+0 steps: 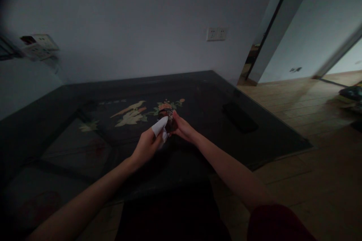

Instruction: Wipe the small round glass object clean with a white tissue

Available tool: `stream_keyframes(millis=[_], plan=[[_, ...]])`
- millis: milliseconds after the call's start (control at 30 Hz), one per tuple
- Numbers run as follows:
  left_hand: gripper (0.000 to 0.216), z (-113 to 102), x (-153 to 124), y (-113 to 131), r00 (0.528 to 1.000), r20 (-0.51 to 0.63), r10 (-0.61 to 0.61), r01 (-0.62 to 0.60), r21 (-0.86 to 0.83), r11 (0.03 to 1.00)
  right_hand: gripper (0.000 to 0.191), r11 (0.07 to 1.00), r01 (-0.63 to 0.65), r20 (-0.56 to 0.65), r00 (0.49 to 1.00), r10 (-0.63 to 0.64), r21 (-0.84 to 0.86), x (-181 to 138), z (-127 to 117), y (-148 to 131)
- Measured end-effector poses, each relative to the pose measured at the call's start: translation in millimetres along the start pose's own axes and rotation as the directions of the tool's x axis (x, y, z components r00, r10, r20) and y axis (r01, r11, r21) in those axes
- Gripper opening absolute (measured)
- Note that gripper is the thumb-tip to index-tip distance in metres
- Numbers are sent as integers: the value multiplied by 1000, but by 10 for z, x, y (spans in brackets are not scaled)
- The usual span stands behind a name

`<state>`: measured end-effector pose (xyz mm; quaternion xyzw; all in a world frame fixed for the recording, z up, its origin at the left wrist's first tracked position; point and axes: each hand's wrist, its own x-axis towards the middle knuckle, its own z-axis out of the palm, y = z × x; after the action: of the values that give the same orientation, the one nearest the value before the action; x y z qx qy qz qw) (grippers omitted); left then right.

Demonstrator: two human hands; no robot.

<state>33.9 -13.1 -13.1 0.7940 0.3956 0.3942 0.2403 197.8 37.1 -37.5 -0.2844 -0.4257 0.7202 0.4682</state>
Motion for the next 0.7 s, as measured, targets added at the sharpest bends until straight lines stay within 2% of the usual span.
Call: stream_keyframes(millis=[100,267,367,467,600,700], plan=[[42,20,-17,-55,990,80,118,-129,142,981,51,999,-42,-37,998,43,34,-1,40,2],[47,50,-30,-101,966,194,173,-230,326,917,57,989,-137,-100,985,141,45,-27,92,-22],[49,29,-23,-82,944,269,190,-296,442,847,59,980,-191,-135,971,197,55,-39,97,-41],[43,-26,-6,-28,929,330,167,-335,558,759,56,981,-192,-130,972,195,34,-36,75,-68],[28,-87,14,60,920,383,79,-338,677,653,51,961,-270,-39,963,268,-56,-22,4,-112],[26,-100,16,104,914,402,44,-343,711,614,50,954,-291,16,956,293,-79,-8,-49,-108]])
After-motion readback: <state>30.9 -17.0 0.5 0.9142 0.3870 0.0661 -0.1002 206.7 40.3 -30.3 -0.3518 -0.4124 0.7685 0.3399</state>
